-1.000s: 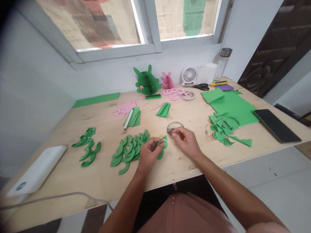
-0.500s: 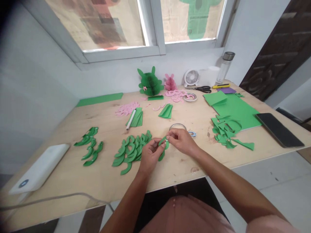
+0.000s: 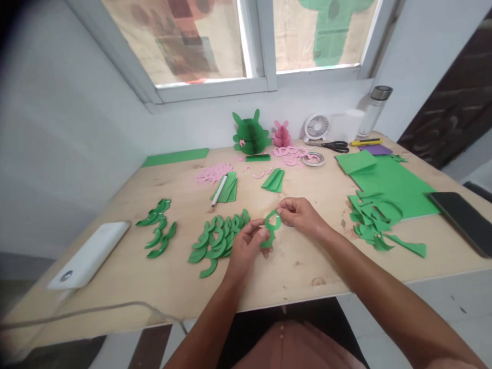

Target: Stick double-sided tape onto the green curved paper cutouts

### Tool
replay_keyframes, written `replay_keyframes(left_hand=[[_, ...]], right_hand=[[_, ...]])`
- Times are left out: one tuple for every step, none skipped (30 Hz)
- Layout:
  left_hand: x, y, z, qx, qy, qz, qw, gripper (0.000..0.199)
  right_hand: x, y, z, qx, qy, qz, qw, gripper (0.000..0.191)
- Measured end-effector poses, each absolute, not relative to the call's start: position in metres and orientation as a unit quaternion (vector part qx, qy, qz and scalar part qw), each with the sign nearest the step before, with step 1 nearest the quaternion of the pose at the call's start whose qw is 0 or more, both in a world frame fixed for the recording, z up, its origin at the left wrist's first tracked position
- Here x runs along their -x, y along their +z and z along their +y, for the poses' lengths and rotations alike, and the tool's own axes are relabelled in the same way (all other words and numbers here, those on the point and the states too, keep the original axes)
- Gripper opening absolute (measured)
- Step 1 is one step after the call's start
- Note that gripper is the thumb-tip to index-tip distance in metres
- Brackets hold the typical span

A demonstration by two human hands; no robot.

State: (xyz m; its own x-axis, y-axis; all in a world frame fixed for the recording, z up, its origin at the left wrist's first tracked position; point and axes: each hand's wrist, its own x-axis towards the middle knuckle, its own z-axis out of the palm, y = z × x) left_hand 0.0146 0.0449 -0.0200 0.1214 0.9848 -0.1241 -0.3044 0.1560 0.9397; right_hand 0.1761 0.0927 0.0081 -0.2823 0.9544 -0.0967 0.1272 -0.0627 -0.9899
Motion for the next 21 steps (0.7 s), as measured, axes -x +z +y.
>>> replay_keyframes(left_hand=[[-0.015,-0.020,0.045,-0.410,0.508,0.421,0.630,0.039],[-0.016,-0.020,0.044,-0.415,0.506,0.419,0.630,0.038],[-0.016,-0.020,0.044,-0.416,0.505,0.418,0.630,0.038],[-0.017,-0.021,0.044,-0.417,0.503,0.419,0.630,0.036],[-0.017,-0.021,0.044,-0.418,0.503,0.423,0.628,0.034],[-0.017,-0.022,0.044,-0.418,0.502,0.428,0.625,0.032],[-0.017,-0.022,0.044,-0.418,0.501,0.433,0.622,0.030],[-0.017,-0.022,0.044,-0.417,0.501,0.437,0.620,0.028],[-0.017,-0.022,0.044,-0.417,0.500,0.440,0.619,0.027],[-0.017,-0.022,0.044,-0.416,0.499,0.441,0.619,0.027],[-0.017,-0.022,0.044,-0.415,0.500,0.442,0.618,0.027],[-0.017,-0.021,0.045,-0.415,0.501,0.441,0.618,0.027],[-0.017,-0.021,0.045,-0.413,0.504,0.439,0.618,0.027],[-0.016,-0.021,0.045,-0.411,0.506,0.437,0.620,0.027],[-0.016,-0.020,0.045,-0.407,0.508,0.435,0.622,0.028],[-0.016,-0.020,0.045,-0.402,0.510,0.432,0.626,0.028],[-0.015,-0.020,0.045,-0.395,0.511,0.429,0.631,0.028],[-0.015,-0.019,0.045,-0.389,0.513,0.426,0.636,0.029],[-0.015,-0.018,0.045,-0.382,0.514,0.423,0.641,0.029],[-0.015,-0.018,0.044,-0.376,0.515,0.420,0.645,0.029],[-0.015,-0.017,0.044,-0.371,0.518,0.417,0.648,0.029]], right_hand=[[-0.176,0.009,0.093,0.471,0.561,-0.572,0.369,0.027],[-0.176,0.011,0.094,0.478,0.563,-0.566,0.366,0.028],[-0.176,0.012,0.094,0.486,0.561,-0.563,0.365,0.030],[-0.176,0.013,0.095,0.492,0.557,-0.562,0.363,0.031],[-0.176,0.014,0.096,0.496,0.552,-0.564,0.362,0.033],[-0.176,0.015,0.096,0.500,0.549,-0.566,0.358,0.034],[-0.176,0.016,0.097,0.503,0.545,-0.570,0.354,0.035],[-0.176,0.017,0.097,0.506,0.539,-0.575,0.351,0.036],[-0.177,0.017,0.097,0.509,0.530,-0.581,0.351,0.037],[-0.177,0.017,0.097,0.511,0.518,-0.588,0.353,0.037],[-0.178,0.016,0.097,0.515,0.503,-0.595,0.359,0.036],[-0.179,0.015,0.097,0.521,0.484,-0.601,0.366,0.036],[-0.180,0.013,0.097,0.530,0.462,-0.605,0.374,0.035],[-0.182,0.011,0.097,0.541,0.438,-0.610,0.378,0.034],[-0.184,0.009,0.098,0.554,0.413,-0.617,0.378,0.033],[-0.187,0.006,0.098,0.566,0.387,-0.625,0.373,0.033],[-0.189,0.004,0.099,0.575,0.364,-0.635,0.364,0.032],[-0.191,0.003,0.100,0.584,0.344,-0.644,0.354,0.032],[-0.193,0.001,0.100,0.593,0.324,-0.652,0.343,0.032],[-0.194,0.000,0.101,0.601,0.307,-0.659,0.334,0.032],[-0.195,0.000,0.101,0.609,0.289,-0.663,0.326,0.032]])
